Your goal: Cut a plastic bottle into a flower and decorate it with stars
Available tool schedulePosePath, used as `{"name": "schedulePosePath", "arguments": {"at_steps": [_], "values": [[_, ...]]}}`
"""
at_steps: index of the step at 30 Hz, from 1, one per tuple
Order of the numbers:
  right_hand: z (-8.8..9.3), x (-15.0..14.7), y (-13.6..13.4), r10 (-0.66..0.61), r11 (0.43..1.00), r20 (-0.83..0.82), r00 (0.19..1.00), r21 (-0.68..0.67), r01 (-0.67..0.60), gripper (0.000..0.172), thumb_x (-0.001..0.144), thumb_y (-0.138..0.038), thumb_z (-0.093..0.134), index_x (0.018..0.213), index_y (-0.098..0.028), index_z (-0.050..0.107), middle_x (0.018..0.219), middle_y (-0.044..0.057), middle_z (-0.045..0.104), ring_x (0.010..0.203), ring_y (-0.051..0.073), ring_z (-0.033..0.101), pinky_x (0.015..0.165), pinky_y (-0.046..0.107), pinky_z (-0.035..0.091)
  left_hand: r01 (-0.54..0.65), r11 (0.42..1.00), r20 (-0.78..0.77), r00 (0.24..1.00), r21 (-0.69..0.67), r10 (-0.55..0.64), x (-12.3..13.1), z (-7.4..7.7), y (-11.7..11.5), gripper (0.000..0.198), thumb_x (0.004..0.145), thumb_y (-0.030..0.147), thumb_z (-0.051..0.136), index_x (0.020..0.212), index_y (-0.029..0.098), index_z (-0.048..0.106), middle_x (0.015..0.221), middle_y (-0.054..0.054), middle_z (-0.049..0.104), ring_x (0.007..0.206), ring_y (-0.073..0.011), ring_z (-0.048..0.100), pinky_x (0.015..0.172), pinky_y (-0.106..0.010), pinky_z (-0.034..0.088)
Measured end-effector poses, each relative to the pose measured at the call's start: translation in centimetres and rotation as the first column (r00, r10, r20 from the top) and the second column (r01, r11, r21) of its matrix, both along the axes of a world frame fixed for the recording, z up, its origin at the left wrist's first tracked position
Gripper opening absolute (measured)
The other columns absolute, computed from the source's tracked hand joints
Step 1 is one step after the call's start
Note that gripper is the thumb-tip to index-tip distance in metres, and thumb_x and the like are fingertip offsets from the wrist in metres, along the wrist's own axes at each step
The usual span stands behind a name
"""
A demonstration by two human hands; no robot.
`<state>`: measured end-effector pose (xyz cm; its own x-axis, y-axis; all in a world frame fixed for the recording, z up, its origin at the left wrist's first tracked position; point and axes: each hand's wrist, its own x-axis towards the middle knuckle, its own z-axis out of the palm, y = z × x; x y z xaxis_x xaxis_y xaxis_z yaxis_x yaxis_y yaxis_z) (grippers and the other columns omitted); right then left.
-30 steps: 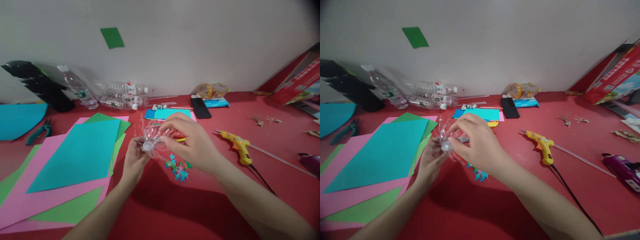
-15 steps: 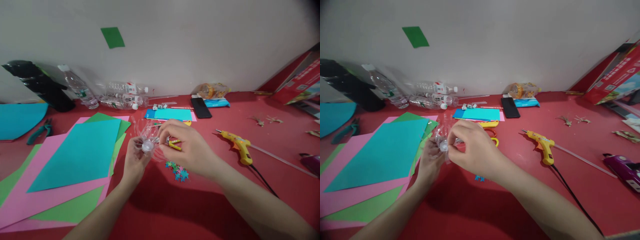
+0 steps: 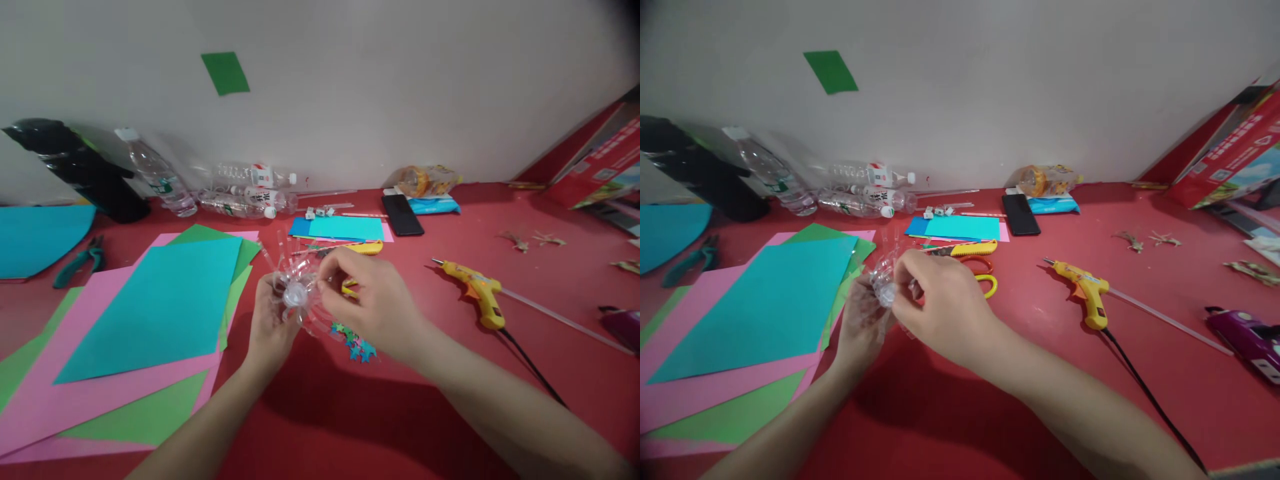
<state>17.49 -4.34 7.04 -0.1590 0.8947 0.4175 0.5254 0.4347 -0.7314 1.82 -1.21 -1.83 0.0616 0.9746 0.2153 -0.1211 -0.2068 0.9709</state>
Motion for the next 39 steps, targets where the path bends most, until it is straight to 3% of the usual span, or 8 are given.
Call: {"name": "schedulePosePath", "arguments": {"at_steps": [6,14,23,33,39], "values": [[-1.1,-0.8,0.2,0.050,0.999,-0.014,0.999,0.005,-0.050,0.014,0.076,-0.008,0.053,0.075,-0.021,0.048,0.073,-0.005,0.056,0.066,0.009,0.050,0.062,0.023,0.037,-0.020,1.000,-0.009,1.000,0.007,0.020,0.1,0.3,-0.2,0.034,0.066,0.017,0.072,0.091,0.023,0.049,0.082,0.003,0.052,0.069,-0.0112,0.053,0.063,-0.024,0.045],[-0.9,-0.5,0.4,0.100,0.995,-0.006,0.995,-0.030,-0.100,0.014,0.077,-0.007,0.054,0.075,-0.021,0.051,0.075,-0.005,0.058,0.071,0.010,0.052,0.073,0.026,0.039,0.030,1.000,0.043,0.999,0.007,-0.030,-0.2,-0.2,-0.1,0.037,0.068,0.015,0.072,0.095,0.024,0.048,0.088,0.002,0.053,0.075,-0.0121,0.054,0.065,-0.024,0.045],[-1.3,-0.5,0.8,0.105,0.994,0.035,0.994,-0.014,-0.105,0.014,0.076,-0.006,0.056,0.074,-0.020,0.055,0.074,-0.004,0.061,0.075,0.011,0.054,0.075,0.027,0.039,0.015,0.998,0.080,0.997,-0.069,-0.010,0.0,0.1,0.1,0.042,0.064,0.015,0.074,0.096,0.024,0.048,0.087,0.003,0.055,0.073,-0.0117,0.056,0.064,-0.024,0.046],[-0.7,-0.1,1.3,0.038,0.990,-0.030,0.999,-0.138,-0.042,0.012,0.076,-0.010,0.056,0.072,-0.019,0.060,0.073,-0.003,0.064,0.067,0.011,0.056,0.063,0.023,0.042,0.043,0.991,0.105,0.994,-0.128,-0.029,0.3,0.1,0.5,0.037,0.061,0.015,0.073,0.090,0.023,0.052,0.079,0.004,0.060,0.069,-0.0119,0.057,0.064,-0.025,0.047],[-1.5,-0.1,1.4,0.107,0.988,0.038,0.994,-0.114,-0.102,0.013,0.072,-0.008,0.057,0.068,-0.020,0.059,0.069,-0.003,0.061,0.067,0.011,0.054,0.065,0.024,0.040,0.021,0.993,0.078,0.997,-0.113,-0.012,0.6,0.8,0.4,0.041,0.057,0.016,0.076,0.088,0.022,0.050,0.078,0.004,0.060,0.068,-0.0118,0.057,0.062,-0.023,0.046]]}}
